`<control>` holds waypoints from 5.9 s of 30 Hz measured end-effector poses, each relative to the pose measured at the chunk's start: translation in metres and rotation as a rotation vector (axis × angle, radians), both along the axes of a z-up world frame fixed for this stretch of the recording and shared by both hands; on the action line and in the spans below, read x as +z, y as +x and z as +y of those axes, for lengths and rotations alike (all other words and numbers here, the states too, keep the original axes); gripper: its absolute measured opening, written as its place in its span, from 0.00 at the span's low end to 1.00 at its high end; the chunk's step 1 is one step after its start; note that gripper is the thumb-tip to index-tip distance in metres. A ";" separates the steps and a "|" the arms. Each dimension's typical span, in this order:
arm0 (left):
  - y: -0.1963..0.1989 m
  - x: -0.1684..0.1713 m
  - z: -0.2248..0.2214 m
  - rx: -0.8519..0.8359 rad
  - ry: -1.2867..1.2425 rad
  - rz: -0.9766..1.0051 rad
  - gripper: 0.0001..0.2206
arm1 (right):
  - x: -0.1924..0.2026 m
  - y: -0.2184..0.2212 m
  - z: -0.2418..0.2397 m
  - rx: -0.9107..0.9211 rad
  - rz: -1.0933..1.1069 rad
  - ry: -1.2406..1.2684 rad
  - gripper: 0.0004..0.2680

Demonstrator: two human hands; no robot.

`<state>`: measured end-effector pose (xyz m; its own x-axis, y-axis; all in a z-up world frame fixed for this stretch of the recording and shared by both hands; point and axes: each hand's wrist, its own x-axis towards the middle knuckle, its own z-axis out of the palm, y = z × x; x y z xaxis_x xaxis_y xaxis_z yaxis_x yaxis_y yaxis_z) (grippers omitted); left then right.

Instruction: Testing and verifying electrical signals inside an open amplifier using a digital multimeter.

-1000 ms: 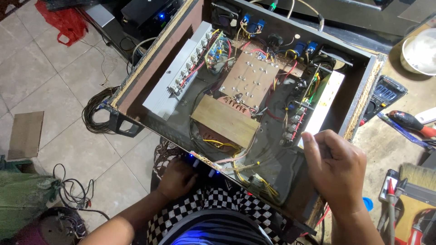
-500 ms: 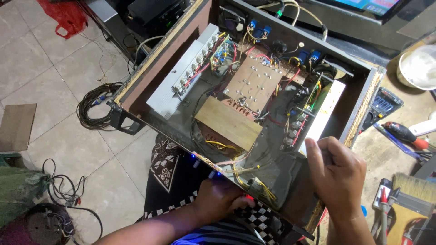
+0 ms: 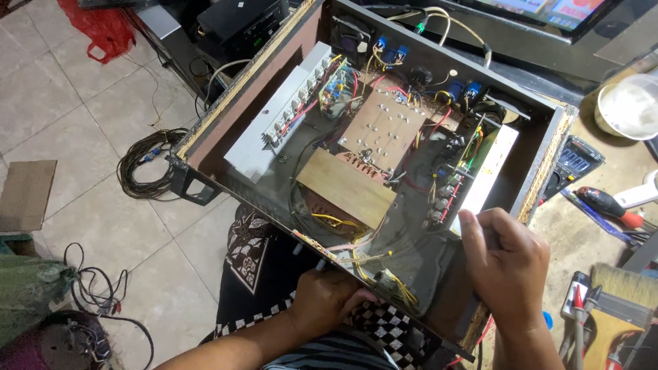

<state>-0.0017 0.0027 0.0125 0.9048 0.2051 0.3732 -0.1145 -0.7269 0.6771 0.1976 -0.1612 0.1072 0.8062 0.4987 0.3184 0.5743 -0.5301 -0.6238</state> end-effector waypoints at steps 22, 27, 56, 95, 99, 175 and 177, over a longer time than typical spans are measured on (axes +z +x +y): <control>-0.138 -0.119 0.128 -0.275 0.170 0.366 0.26 | 0.003 0.002 0.003 0.030 0.047 0.043 0.08; -0.132 -0.123 0.128 -0.216 0.163 0.459 0.26 | 0.004 0.001 0.002 0.026 0.068 0.032 0.08; -0.128 -0.126 0.127 -0.202 0.229 0.374 0.26 | 0.001 -0.002 -0.005 0.057 0.106 0.016 0.09; -0.170 -0.202 0.143 -0.257 0.132 0.199 0.14 | 0.008 0.009 -0.003 0.156 0.273 -0.041 0.11; -0.169 -0.195 0.147 -0.263 0.144 0.256 0.15 | 0.011 0.007 -0.003 0.142 0.270 -0.061 0.11; -0.048 -0.108 0.032 0.056 0.868 -0.360 0.42 | 0.000 0.021 -0.001 0.107 0.108 0.205 0.07; -0.047 -0.125 0.028 0.007 0.751 -0.341 0.31 | -0.001 0.022 -0.001 0.112 0.109 0.203 0.08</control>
